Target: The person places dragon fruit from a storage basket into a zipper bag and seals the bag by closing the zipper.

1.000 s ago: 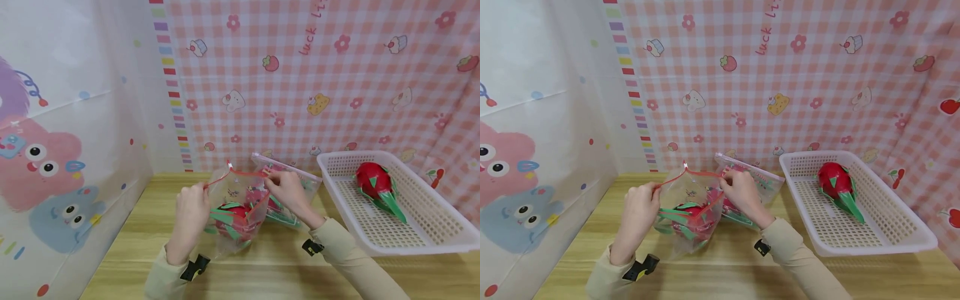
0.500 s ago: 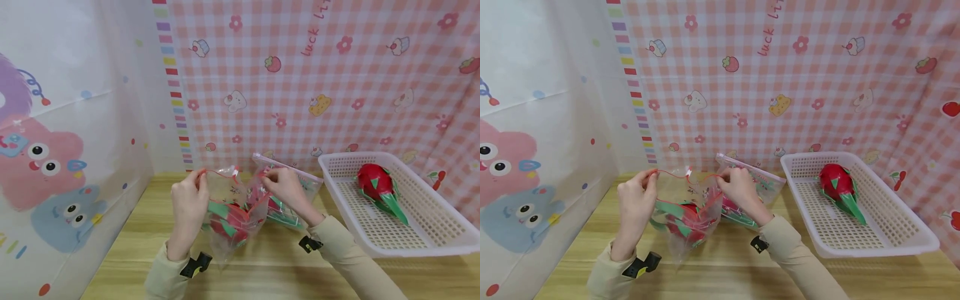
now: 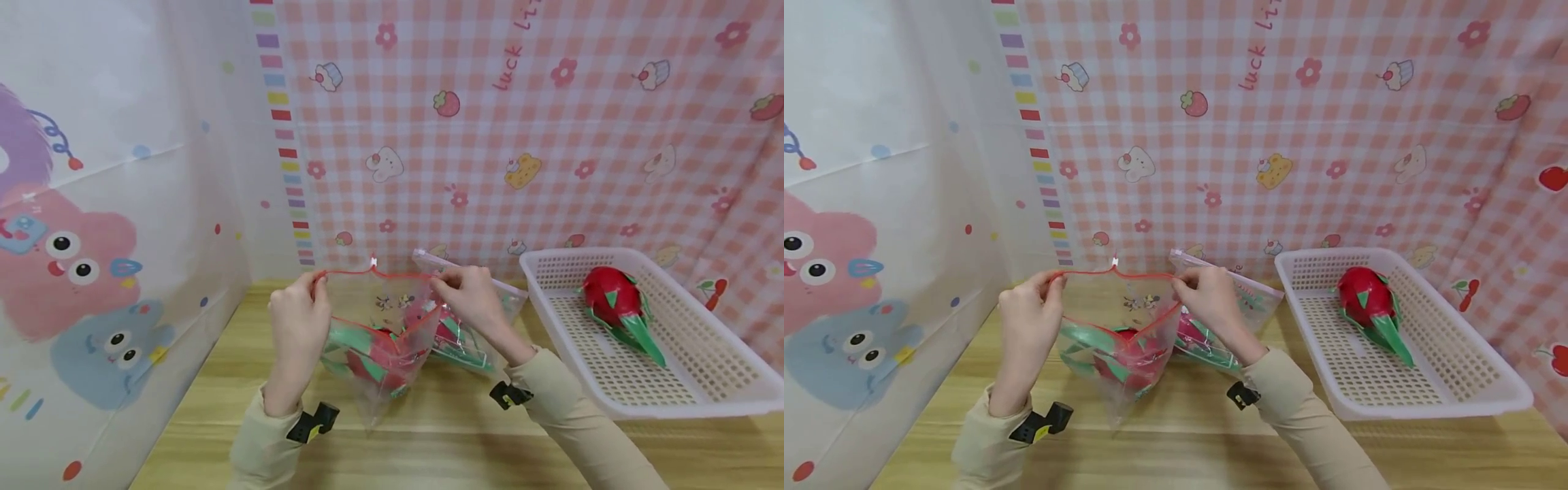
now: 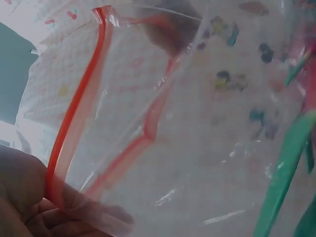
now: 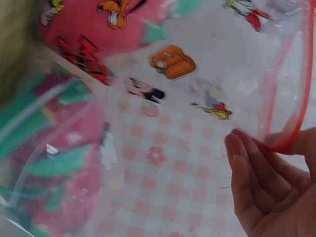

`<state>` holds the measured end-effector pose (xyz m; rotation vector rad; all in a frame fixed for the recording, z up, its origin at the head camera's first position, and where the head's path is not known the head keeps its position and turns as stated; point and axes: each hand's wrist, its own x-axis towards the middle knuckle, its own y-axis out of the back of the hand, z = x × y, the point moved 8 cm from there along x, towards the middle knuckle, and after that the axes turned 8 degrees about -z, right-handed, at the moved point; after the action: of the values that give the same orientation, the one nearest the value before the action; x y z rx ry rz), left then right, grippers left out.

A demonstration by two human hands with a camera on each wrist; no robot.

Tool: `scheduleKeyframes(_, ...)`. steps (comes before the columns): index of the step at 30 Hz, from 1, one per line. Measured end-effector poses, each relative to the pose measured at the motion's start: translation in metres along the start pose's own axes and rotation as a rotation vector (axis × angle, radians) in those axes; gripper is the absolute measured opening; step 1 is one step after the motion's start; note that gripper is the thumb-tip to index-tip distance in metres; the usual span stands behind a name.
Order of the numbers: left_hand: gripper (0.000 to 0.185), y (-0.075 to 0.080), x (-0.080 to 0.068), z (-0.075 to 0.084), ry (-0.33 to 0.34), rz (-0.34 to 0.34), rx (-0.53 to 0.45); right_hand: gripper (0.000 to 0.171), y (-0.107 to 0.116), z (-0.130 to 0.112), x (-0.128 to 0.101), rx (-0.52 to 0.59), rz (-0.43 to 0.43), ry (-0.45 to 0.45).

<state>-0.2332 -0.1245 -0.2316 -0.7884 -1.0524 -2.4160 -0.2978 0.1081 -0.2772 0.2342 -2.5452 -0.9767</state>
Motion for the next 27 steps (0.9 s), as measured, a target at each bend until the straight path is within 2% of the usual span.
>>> scheduleKeyframes(2,0.019,0.005,0.002,0.001,-0.017,0.057,-0.025,0.021,0.003,-0.004,-0.002,0.021,0.039,0.032)
scheduleKeyframes(4,0.02,0.01,0.004,0.004,-0.046,0.106,-0.048,0.02,0.0,-0.008,-0.003,0.032,0.041,0.051)
scheduleKeyframes(11,0.023,0.008,0.024,0.0,-0.076,0.135,-0.031,0.021,-0.031,-0.005,-0.008,0.041,-0.144,0.011)
scheduleKeyframes(14,0.023,0.002,0.023,0.004,-0.126,0.124,-0.041,0.024,-0.04,-0.001,-0.011,0.031,-0.182,0.005)
scheduleKeyframes(18,0.021,-0.012,0.012,0.014,-0.195,-0.001,-0.045,0.026,-0.042,0.018,-0.02,-0.018,-0.175,-0.055)
scheduleKeyframes(22,0.023,-0.026,0.001,0.018,-0.163,-0.21,-0.027,0.027,-0.037,0.041,-0.03,-0.049,-0.16,-0.107)
scheduleKeyframes(24,0.026,-0.033,-0.003,0.019,-0.143,-0.306,-0.01,0.028,-0.036,0.047,-0.034,-0.063,-0.168,-0.101)
scheduleKeyframes(27,0.032,-0.042,-0.009,0.021,-0.163,-0.383,0.005,0.029,-0.036,0.05,-0.038,-0.094,-0.175,-0.071)
